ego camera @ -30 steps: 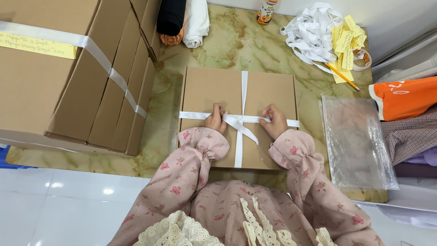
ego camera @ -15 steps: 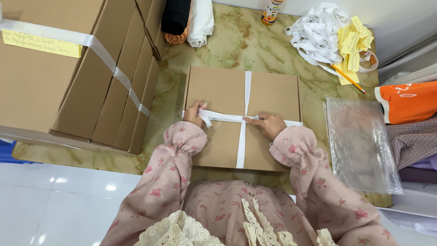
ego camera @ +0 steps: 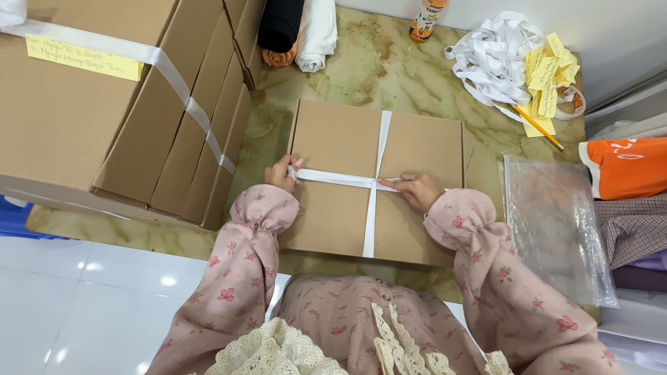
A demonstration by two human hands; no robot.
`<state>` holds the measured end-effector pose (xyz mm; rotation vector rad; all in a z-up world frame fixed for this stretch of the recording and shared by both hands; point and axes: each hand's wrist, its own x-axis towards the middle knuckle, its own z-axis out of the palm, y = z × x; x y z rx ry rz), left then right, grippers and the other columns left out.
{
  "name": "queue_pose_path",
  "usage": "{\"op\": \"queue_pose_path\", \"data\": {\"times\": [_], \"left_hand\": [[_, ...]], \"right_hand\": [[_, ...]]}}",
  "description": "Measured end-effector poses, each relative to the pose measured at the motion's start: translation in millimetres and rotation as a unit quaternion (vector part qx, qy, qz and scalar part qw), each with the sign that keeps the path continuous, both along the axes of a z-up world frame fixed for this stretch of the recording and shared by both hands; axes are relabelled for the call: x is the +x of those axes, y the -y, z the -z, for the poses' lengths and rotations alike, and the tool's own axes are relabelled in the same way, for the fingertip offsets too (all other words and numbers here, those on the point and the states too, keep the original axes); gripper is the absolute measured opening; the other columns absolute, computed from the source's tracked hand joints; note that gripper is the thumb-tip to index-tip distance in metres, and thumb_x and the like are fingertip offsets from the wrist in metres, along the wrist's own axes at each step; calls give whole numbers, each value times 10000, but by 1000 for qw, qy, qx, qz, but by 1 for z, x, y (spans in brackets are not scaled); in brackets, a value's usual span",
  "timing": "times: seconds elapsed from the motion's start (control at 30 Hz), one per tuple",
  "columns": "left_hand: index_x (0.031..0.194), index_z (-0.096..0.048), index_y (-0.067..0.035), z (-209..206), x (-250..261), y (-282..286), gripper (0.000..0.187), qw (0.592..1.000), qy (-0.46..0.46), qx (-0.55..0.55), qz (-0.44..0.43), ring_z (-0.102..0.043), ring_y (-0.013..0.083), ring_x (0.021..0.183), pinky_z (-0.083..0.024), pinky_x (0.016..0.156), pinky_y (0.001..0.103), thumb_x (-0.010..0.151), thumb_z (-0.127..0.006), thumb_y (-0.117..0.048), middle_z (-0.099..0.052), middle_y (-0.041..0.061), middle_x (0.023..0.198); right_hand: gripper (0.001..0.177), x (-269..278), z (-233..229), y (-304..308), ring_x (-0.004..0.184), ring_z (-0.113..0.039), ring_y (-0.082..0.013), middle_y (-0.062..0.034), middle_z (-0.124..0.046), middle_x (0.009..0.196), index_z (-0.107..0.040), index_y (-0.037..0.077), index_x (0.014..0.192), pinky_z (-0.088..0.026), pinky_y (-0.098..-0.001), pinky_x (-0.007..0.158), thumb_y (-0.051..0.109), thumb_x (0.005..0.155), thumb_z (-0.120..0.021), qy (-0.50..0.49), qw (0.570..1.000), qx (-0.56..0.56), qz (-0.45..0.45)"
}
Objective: Wrapping a white ribbon around a cardboard box and tying a bow
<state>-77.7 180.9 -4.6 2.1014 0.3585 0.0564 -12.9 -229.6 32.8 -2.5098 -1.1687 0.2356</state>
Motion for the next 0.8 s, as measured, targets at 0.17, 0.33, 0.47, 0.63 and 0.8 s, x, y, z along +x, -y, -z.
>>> {"op": "queue_pose_path", "data": {"times": [0.17,0.33,0.47,0.63,0.8], "left_hand": [[979,-637,-168,-4,0,7,260,997,-16,69,41,-699,374,670,-542,712,437,1036,-574,-414,-670,143,606],[932,-621,-201,-14,3,8,217,996,-49,36,64,-667,194,470,-557,616,319,1011,-592,-401,-655,0,517],[892,-694,-184,-60,6,4,102,993,-78,-31,81,-672,188,404,-539,443,243,941,-638,-255,-648,81,466],[928,-742,-213,-68,39,4,207,970,-103,196,99,-734,312,917,-584,803,452,806,-759,-379,-746,85,881],[1122,-714,-161,6,86,91,265,923,-41,242,296,-652,340,1158,-535,980,478,859,-750,-153,-685,121,1134]], "right_hand": [[591,-20,-36,-13,720,-669,-322,-31,-614,812,-536,567,1408,-588,-422,700,185,962,-470,30,998,-56,8],[593,-14,-31,-15,692,-672,-313,-28,-631,795,-534,579,1397,-589,-412,679,180,967,-449,48,994,-94,2],[641,1,-18,-16,709,-679,-291,-10,-635,804,-529,618,1373,-595,-402,687,151,937,-476,22,990,-137,-15],[660,6,-20,-18,708,-683,-291,-10,-633,796,-533,628,1360,-599,-404,687,133,925,-506,24,987,-158,-32],[653,5,-8,-14,746,-693,-285,-4,-630,805,-513,633,1370,-606,-414,714,158,922,-499,16,987,-154,-27]]}}
